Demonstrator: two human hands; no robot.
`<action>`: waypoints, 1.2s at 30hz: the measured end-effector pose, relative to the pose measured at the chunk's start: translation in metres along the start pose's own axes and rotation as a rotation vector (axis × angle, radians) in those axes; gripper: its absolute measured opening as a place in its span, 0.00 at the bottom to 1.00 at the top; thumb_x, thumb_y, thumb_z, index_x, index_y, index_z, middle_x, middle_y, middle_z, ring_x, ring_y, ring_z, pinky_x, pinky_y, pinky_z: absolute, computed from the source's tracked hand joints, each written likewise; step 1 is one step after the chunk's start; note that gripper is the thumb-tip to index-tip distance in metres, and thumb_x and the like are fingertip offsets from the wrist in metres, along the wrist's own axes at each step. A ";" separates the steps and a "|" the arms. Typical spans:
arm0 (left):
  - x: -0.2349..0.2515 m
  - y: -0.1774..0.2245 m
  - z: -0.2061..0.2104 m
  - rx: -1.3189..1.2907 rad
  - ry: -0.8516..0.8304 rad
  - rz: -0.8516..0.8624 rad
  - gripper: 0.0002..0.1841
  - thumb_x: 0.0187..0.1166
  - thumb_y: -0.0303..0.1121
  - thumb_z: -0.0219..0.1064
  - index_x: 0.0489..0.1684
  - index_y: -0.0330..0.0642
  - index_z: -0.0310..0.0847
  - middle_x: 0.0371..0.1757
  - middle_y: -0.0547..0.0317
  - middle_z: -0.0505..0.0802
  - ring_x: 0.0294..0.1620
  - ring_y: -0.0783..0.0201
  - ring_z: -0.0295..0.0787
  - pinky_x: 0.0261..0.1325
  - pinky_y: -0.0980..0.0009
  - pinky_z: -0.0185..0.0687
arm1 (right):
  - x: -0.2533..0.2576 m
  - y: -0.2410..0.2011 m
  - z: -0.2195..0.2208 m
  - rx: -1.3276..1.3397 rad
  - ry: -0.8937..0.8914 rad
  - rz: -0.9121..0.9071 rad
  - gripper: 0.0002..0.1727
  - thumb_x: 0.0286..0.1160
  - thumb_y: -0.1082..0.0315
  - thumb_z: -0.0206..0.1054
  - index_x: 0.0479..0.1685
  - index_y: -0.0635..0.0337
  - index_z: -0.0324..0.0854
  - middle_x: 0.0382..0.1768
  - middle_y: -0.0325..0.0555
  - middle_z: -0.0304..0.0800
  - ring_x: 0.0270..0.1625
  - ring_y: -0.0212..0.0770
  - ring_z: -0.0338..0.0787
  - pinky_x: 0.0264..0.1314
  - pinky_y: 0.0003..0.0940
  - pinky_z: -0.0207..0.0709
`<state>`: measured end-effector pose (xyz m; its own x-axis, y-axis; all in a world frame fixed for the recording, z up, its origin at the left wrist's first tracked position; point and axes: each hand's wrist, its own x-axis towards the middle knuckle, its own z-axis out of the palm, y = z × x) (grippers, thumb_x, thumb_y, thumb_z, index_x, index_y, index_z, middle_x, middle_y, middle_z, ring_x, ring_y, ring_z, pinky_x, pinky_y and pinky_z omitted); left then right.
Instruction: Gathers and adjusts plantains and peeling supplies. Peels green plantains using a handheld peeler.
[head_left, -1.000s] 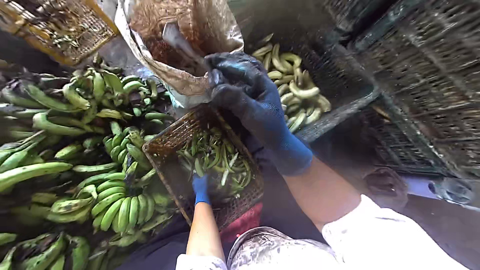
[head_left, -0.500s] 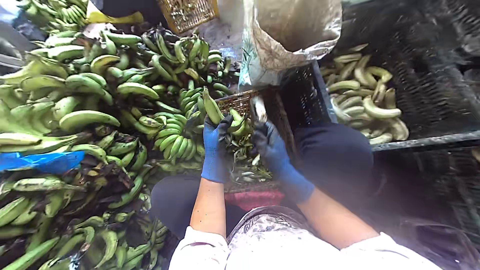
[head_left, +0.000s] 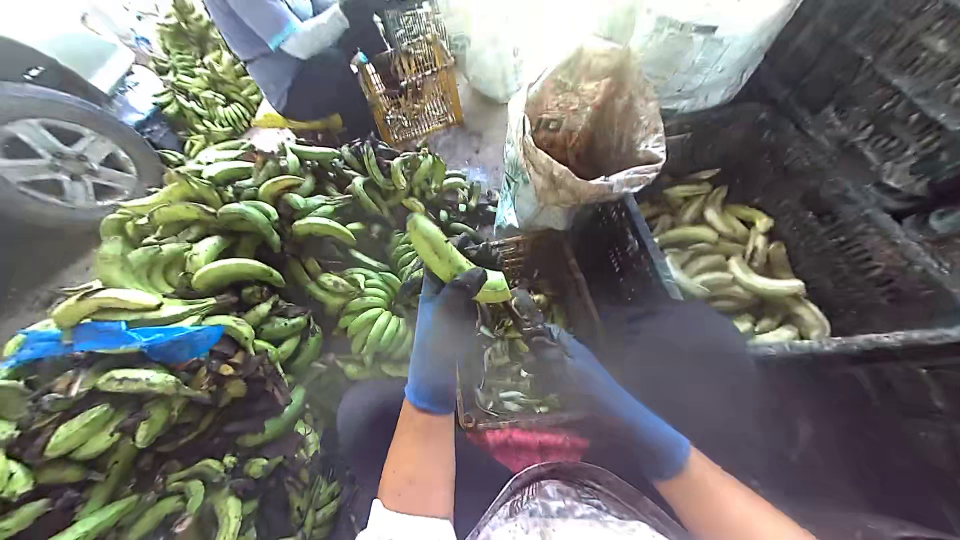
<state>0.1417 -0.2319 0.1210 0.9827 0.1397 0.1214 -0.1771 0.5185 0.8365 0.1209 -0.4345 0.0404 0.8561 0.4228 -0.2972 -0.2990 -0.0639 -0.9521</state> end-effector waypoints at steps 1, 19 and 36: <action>0.002 0.004 -0.007 -0.012 -0.063 -0.052 0.34 0.70 0.40 0.74 0.79 0.52 0.67 0.62 0.52 0.89 0.58 0.57 0.89 0.60 0.55 0.87 | 0.004 -0.014 -0.004 0.087 -0.037 -0.033 0.23 0.90 0.52 0.53 0.75 0.56 0.70 0.42 0.44 0.91 0.34 0.39 0.91 0.33 0.38 0.89; 0.043 -0.023 -0.002 0.150 -0.127 -0.240 0.27 0.85 0.54 0.56 0.83 0.58 0.67 0.57 0.59 0.89 0.48 0.67 0.89 0.50 0.66 0.88 | 0.121 -0.114 -0.066 -0.952 0.705 -0.741 0.30 0.83 0.46 0.62 0.77 0.54 0.79 0.72 0.67 0.78 0.70 0.69 0.81 0.67 0.71 0.72; 0.051 -0.015 -0.005 0.205 0.039 -0.106 0.24 0.92 0.49 0.49 0.87 0.68 0.61 0.62 0.63 0.88 0.49 0.69 0.89 0.48 0.67 0.90 | 0.087 -0.094 -0.034 -0.955 0.537 -0.829 0.29 0.81 0.41 0.62 0.70 0.50 0.84 0.64 0.64 0.85 0.65 0.66 0.84 0.66 0.72 0.69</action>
<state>0.1945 -0.2278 0.1121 0.9918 0.1276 0.0096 -0.0541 0.3508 0.9349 0.2378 -0.4230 0.1011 0.7616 0.2573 0.5949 0.5919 -0.6500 -0.4766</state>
